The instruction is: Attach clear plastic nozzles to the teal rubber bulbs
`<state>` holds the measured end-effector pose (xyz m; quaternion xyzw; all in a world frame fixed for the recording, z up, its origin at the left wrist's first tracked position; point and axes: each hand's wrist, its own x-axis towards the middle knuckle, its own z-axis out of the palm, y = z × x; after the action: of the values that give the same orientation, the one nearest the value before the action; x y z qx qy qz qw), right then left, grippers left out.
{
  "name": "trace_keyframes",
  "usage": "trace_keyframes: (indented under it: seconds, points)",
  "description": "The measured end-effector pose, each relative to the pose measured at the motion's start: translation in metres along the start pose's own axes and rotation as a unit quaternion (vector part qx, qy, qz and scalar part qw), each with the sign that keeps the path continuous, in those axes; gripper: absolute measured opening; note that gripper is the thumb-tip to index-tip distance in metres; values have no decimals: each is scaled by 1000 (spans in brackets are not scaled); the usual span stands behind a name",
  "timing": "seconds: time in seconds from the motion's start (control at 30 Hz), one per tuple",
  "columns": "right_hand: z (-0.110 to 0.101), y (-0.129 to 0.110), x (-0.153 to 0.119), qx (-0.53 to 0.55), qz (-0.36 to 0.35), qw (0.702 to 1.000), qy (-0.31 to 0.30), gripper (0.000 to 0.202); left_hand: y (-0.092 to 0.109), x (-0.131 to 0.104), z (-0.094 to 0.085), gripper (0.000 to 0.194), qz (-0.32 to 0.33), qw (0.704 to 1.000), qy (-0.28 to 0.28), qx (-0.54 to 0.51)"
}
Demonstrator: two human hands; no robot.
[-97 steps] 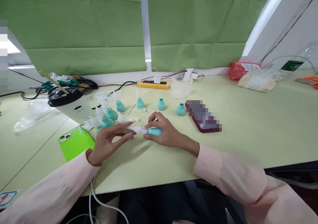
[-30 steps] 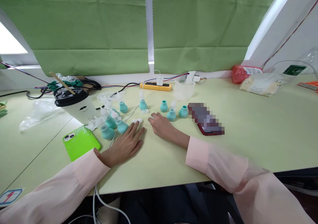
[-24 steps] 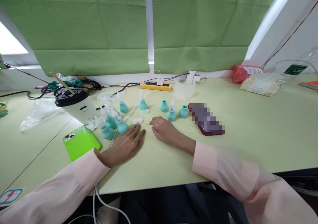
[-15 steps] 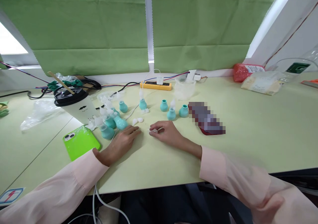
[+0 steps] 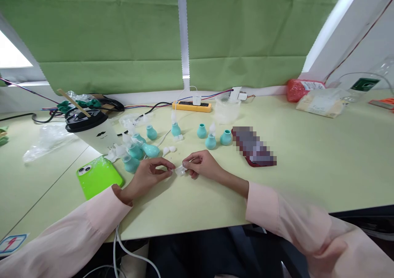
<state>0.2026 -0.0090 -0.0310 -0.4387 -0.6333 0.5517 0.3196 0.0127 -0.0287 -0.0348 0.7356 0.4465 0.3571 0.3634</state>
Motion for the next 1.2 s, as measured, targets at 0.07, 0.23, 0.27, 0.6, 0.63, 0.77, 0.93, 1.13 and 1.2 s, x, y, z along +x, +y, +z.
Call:
trace_keyframes:
  seconds: [0.07, 0.23, 0.27, 0.6, 0.63, 0.77, 0.93, 1.13, 1.2]
  points:
    - [0, -2, 0, 41, 42, 998, -3, 27, 0, -1, 1, 12, 9, 1000, -8, 7]
    - [-1, -1, 0, 65, 62, 996, 0, 21, 0, -2, 1, 13, 45, 990, -5, 131]
    - [-1, 0, 0, 49, 46, 998, 6, 19, 0, -2, 1, 13, 60, 985, -1, 163]
    - [4, 4, -6, -225, -151, 963, 2, 23, -4, 0, -1, 15, 126, 951, 3, 281]
    - [6, 1, -8, -243, -157, 957, -4, 32, -4, 0, -1, 15, 120, 952, -1, 283]
    - [15, -5, -17, -370, -210, 905, -17, 61, -2, -2, 0, 14, 102, 948, -14, 300]
    - [25, 1, -17, -431, -238, 870, 16, 36, -2, -2, 0, 11, 63, 953, 10, 297]
    - [16, 6, -10, -452, -278, 847, 13, 18, 1, -3, -2, 13, 71, 954, 1, 291]
    - [10, 4, -9, -450, -273, 850, 5, 22, 2, -3, -3, 15, 94, 942, -1, 323]
